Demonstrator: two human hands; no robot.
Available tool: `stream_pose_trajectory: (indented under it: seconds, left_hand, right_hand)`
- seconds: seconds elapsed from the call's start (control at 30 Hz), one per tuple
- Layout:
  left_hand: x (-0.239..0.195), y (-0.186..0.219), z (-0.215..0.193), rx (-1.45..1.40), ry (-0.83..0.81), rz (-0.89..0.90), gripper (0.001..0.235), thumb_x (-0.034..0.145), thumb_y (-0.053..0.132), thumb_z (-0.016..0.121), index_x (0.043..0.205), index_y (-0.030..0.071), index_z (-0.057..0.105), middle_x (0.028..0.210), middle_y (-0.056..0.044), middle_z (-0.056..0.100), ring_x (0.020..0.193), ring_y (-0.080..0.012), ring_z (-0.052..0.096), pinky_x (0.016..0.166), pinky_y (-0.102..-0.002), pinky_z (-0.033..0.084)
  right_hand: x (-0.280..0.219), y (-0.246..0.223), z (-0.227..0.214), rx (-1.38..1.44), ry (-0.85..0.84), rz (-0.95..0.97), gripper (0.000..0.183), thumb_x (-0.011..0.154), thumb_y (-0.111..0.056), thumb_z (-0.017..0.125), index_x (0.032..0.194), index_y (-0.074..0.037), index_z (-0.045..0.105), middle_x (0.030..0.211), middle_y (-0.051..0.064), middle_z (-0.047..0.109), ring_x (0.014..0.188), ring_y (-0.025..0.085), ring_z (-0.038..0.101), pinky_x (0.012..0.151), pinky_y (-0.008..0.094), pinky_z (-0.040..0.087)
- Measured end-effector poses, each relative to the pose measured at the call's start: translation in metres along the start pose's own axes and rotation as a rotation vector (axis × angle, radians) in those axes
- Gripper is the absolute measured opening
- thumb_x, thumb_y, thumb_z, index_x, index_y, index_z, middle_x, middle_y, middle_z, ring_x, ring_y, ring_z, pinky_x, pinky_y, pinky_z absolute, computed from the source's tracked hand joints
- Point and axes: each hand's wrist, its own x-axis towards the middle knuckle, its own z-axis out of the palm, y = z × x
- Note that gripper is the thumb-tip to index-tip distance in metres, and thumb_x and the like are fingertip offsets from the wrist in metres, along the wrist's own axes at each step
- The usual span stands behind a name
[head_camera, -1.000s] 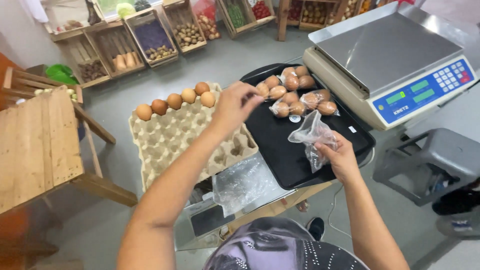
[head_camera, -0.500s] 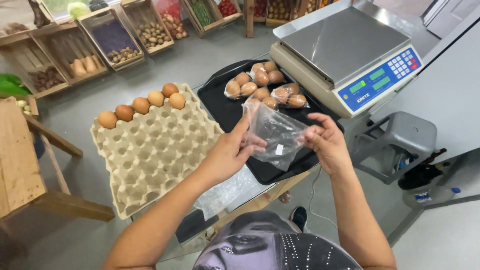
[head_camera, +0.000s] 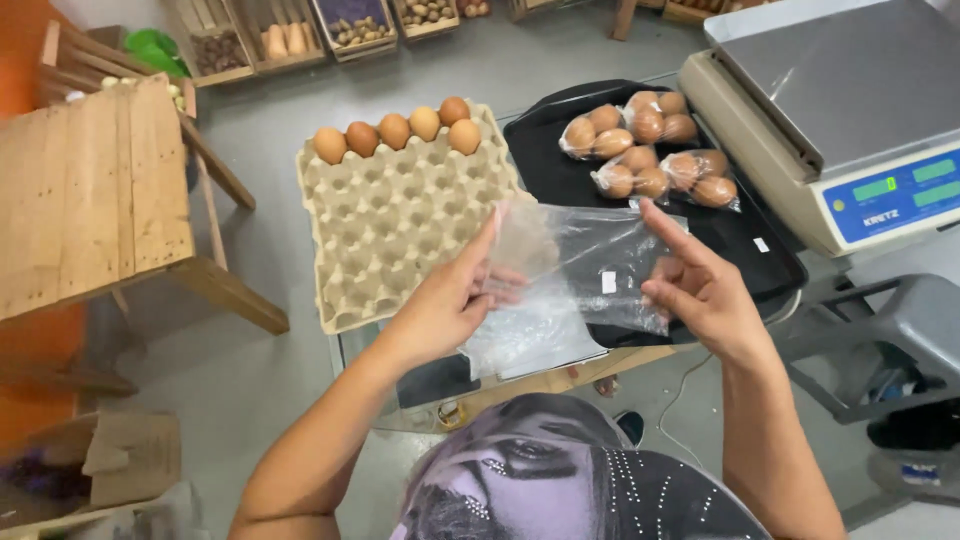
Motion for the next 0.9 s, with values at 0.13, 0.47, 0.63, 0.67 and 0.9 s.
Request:
stream_pose_trajectory:
  seconds: [0.13, 0.47, 0.63, 0.67, 0.9]
  left_hand:
    - [-0.049, 0.001, -0.005, 0.079, 0.050, -0.103, 0.089, 0.081, -0.012, 0.046, 0.149, 0.014, -0.005, 0.113, -0.024, 0.063, 0.098, -0.0358, 0.068, 0.081, -0.039, 0.058]
    - [-0.116, -0.041, 0.012, 0.164, 0.692, -0.068, 0.062, 0.086, 0.002, 0.059, 0.140, 0.020, 0.033, 0.098, -0.008, 0.068, 0.077, -0.0146, 0.073, 0.065, -0.023, 0.056]
    - [-0.062, -0.072, 0.049, 0.382, 0.367, 0.362, 0.031, 0.090, -0.001, 0.045, 0.111, 0.009, 0.065, 0.106, -0.009, 0.065, 0.102, -0.0292, 0.065, 0.087, -0.038, 0.054]
    - [-0.053, -0.086, 0.053, 0.507, 0.305, 0.359, 0.031, 0.092, 0.001, 0.042, 0.115, 0.009, 0.062, 0.111, -0.009, 0.062, 0.110, -0.0293, 0.060, 0.093, -0.040, 0.050]
    - [-0.040, -0.116, 0.055, 0.864, 0.051, 0.200, 0.035, 0.090, 0.028, 0.053, 0.123, 0.018, 0.056, 0.140, -0.010, 0.044, 0.135, -0.0384, 0.032, 0.108, -0.059, 0.020]
  right_hand:
    - [0.010, 0.014, 0.017, 0.093, -0.274, 0.111, 0.091, 0.067, 0.012, 0.066, 0.147, -0.012, 0.029, 0.096, 0.014, 0.067, 0.056, 0.011, 0.063, 0.043, 0.025, 0.059]
    - [0.025, 0.030, 0.043, -0.224, -0.650, 0.255, 0.068, 0.076, 0.007, 0.062, 0.137, -0.016, 0.039, 0.157, 0.003, 0.018, 0.061, 0.011, 0.050, 0.058, 0.025, 0.047]
    - [0.024, 0.020, 0.050, -0.303, -0.512, 0.267, 0.056, 0.072, 0.012, 0.061, 0.126, -0.002, 0.053, 0.141, 0.027, 0.042, 0.075, 0.035, 0.069, 0.059, 0.043, 0.059]
    - [0.023, 0.027, 0.047, -0.391, -0.494, 0.261, 0.053, 0.073, 0.010, 0.061, 0.124, -0.004, 0.054, 0.140, 0.024, 0.043, 0.077, 0.035, 0.069, 0.060, 0.042, 0.059]
    - [-0.007, 0.055, 0.065, -0.911, -0.079, -0.271, 0.041, 0.077, -0.007, 0.066, 0.117, -0.013, 0.061, 0.129, 0.011, 0.046, 0.119, 0.037, 0.047, 0.096, 0.043, 0.043]
